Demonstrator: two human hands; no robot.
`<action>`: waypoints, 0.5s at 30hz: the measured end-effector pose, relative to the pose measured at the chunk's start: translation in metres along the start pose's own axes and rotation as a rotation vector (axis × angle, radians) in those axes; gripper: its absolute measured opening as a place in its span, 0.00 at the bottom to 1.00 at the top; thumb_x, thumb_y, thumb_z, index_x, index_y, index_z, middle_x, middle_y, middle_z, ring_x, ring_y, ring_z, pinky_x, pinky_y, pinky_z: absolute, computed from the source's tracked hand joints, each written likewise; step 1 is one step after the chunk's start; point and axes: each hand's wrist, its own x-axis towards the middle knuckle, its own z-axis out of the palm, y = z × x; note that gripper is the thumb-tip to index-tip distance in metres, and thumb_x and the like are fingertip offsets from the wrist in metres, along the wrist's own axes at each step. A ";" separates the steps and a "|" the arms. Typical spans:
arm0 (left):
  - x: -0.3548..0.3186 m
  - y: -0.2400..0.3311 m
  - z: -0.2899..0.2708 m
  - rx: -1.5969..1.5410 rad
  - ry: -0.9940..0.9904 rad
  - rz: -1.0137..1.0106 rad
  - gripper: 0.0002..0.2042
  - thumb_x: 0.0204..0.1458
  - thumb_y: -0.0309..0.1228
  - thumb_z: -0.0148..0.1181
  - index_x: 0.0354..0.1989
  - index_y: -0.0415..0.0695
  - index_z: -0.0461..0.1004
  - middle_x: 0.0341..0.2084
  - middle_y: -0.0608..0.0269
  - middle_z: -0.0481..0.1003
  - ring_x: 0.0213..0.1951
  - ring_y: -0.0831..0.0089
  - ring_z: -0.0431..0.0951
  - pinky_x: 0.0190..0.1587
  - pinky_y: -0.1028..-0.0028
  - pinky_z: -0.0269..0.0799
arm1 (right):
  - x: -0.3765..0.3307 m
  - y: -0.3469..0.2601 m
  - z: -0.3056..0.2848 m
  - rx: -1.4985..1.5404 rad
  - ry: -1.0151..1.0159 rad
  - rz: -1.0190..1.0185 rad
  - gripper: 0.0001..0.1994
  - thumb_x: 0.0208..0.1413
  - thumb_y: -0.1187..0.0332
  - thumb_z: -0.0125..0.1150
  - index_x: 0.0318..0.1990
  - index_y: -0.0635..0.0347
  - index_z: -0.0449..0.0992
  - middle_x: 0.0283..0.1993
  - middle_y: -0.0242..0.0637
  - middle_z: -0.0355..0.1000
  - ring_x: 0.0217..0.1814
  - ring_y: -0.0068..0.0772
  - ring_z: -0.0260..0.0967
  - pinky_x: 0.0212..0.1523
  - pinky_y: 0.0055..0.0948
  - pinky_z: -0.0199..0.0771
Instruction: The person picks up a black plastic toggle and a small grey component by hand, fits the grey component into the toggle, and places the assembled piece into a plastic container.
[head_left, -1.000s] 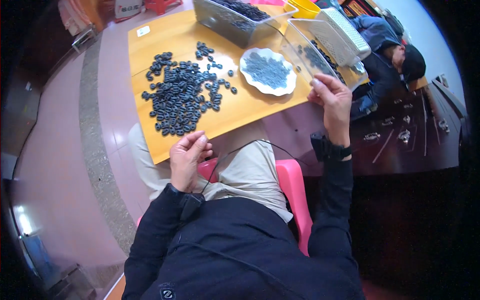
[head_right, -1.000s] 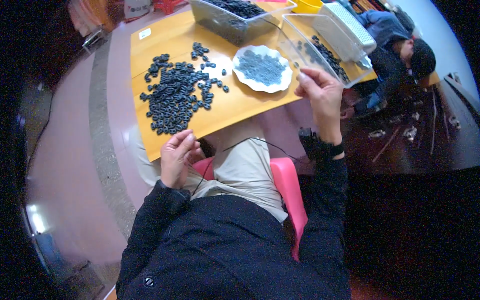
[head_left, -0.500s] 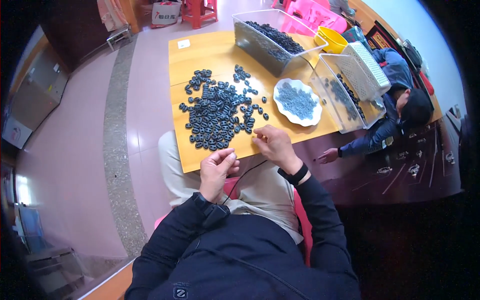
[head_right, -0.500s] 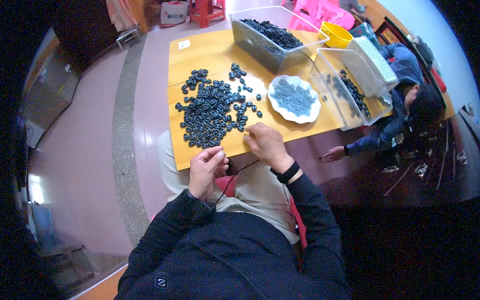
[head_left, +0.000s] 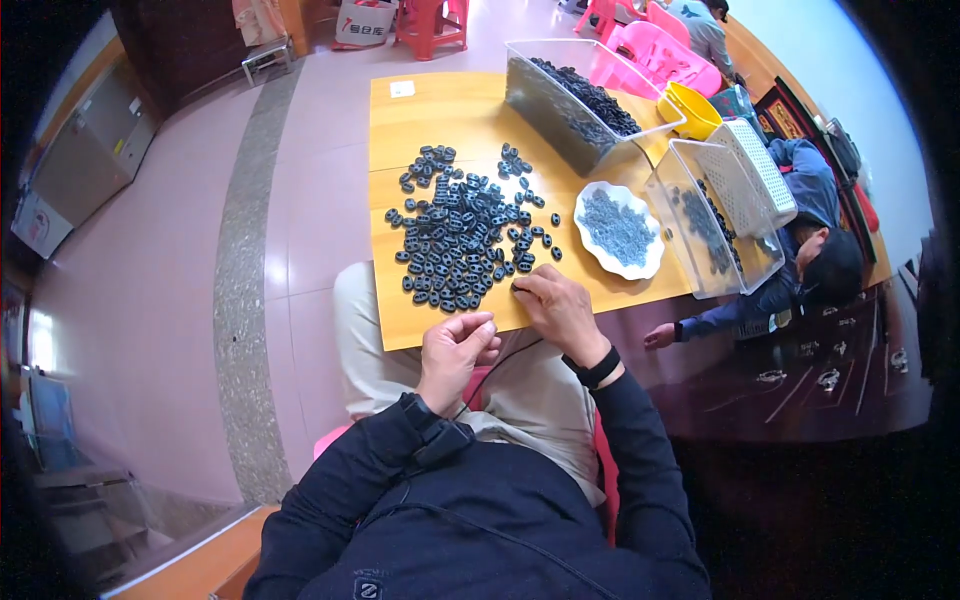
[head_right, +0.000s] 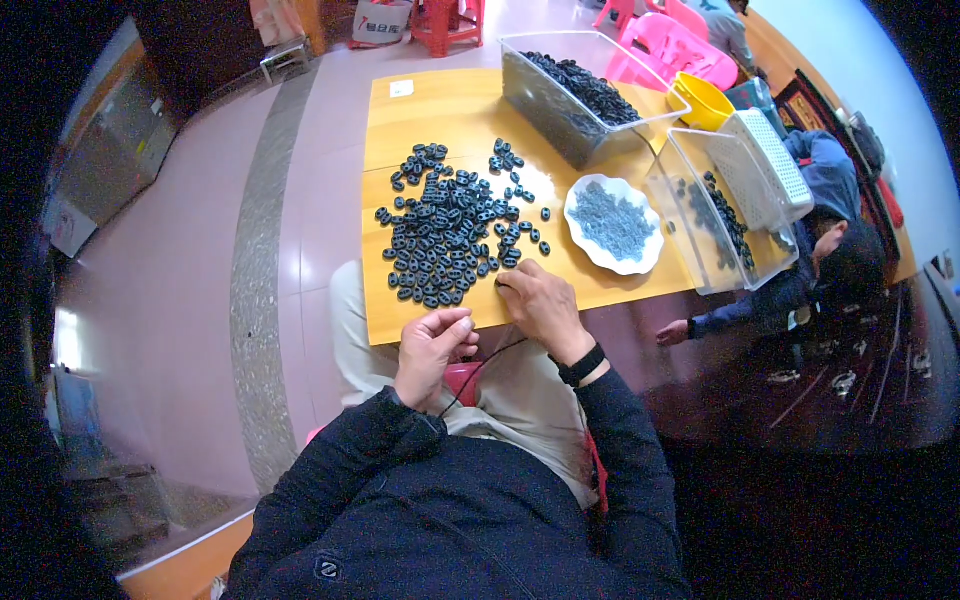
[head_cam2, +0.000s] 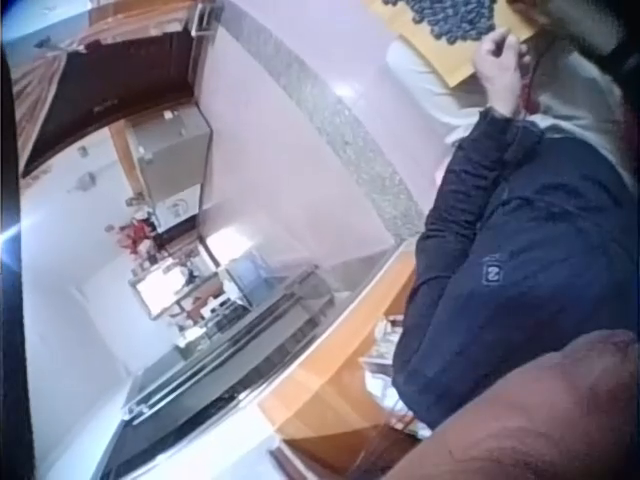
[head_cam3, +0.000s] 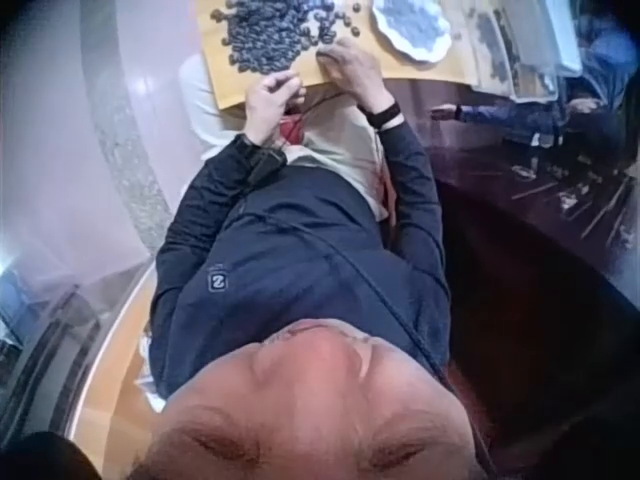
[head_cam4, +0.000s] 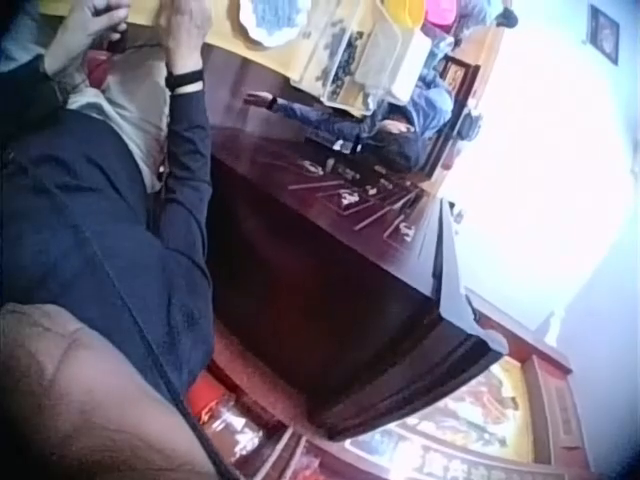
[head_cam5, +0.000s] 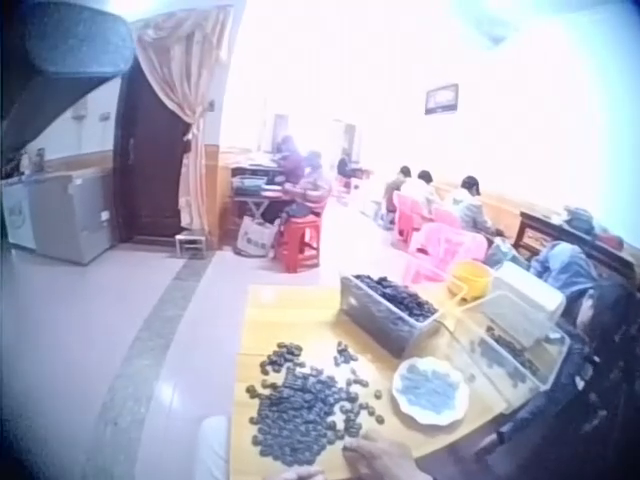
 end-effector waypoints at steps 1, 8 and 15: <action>0.000 -0.001 0.000 0.000 -0.002 0.003 0.10 0.55 0.26 0.58 0.44 0.36 0.74 0.30 0.64 0.77 0.29 0.81 0.77 0.32 0.81 0.75 | 0.001 -0.001 -0.001 -0.001 -0.002 -0.005 0.05 0.49 0.69 0.60 0.33 0.57 0.78 0.31 0.37 0.71 0.32 0.41 0.72 0.33 0.34 0.71; -0.003 0.003 0.001 0.016 0.008 -0.022 0.10 0.55 0.27 0.57 0.43 0.38 0.74 0.29 0.64 0.77 0.28 0.82 0.76 0.31 0.82 0.75 | 0.018 -0.002 -0.006 0.080 -0.074 -0.021 0.05 0.48 0.71 0.60 0.33 0.58 0.79 0.29 0.38 0.71 0.31 0.41 0.71 0.32 0.34 0.70; -0.002 0.005 0.000 -0.002 0.006 -0.025 0.10 0.55 0.27 0.57 0.44 0.37 0.74 0.29 0.64 0.76 0.30 0.81 0.76 0.33 0.82 0.75 | 0.069 0.019 -0.012 0.075 0.085 -0.069 0.05 0.48 0.71 0.61 0.33 0.60 0.79 0.30 0.42 0.72 0.30 0.45 0.71 0.30 0.34 0.70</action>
